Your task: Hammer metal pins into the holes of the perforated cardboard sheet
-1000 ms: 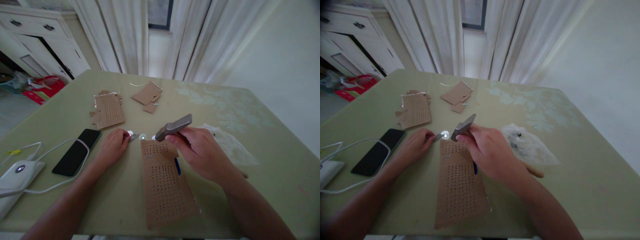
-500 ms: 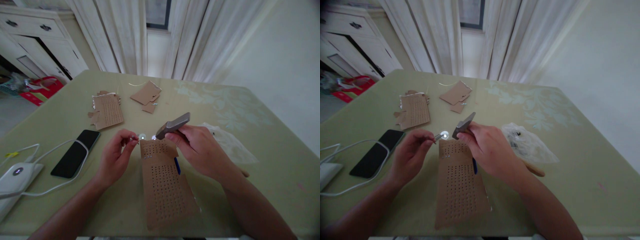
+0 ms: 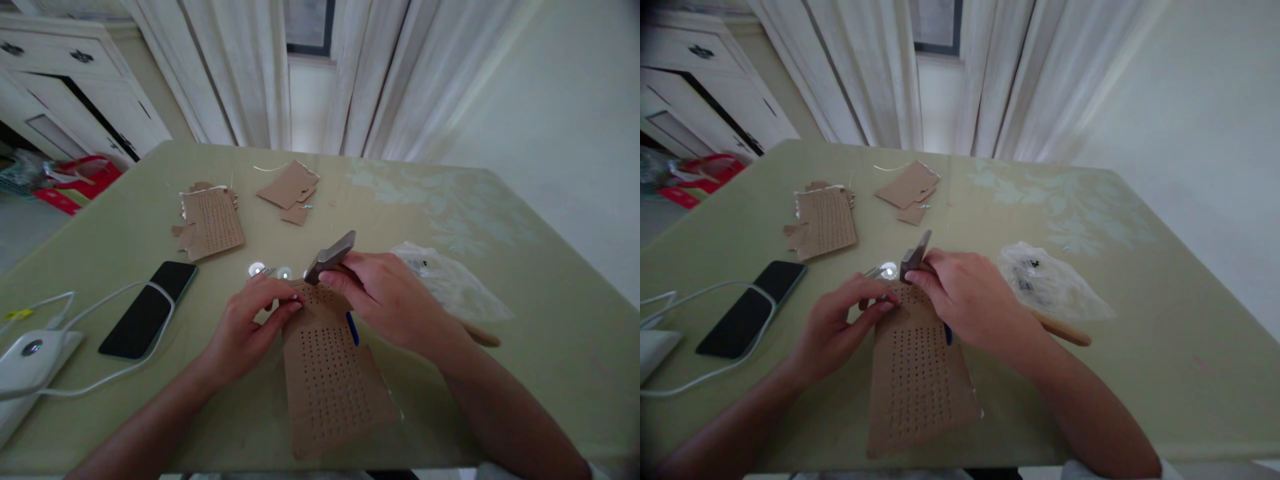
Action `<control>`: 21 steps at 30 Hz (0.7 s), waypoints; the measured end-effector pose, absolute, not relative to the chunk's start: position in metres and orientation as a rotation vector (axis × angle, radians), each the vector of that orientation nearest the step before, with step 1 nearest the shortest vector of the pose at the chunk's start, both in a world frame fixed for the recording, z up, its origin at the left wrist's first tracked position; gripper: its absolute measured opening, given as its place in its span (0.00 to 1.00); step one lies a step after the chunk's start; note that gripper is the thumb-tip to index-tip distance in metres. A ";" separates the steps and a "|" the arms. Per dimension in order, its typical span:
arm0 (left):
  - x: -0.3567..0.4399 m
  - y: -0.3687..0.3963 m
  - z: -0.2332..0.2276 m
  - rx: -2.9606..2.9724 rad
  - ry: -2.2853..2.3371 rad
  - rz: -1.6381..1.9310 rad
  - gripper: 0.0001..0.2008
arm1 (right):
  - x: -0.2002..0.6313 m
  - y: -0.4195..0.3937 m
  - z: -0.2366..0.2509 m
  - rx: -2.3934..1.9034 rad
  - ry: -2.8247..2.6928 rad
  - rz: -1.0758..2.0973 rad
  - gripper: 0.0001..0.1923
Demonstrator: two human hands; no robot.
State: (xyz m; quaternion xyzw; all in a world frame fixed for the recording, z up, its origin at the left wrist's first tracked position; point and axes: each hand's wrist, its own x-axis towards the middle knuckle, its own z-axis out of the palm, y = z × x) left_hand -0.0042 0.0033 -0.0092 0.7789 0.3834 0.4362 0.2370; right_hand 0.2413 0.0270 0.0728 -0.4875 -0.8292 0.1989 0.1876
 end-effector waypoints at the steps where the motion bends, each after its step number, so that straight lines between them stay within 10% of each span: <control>1: -0.004 0.003 -0.009 2.142 1.050 1.199 0.06 | 0.241 0.027 0.073 -1.374 -2.336 0.557 0.12; 21: 0.001 0.002 -0.009 2.214 1.058 1.210 0.06 | 0.238 0.027 0.072 -1.435 -2.413 0.632 0.14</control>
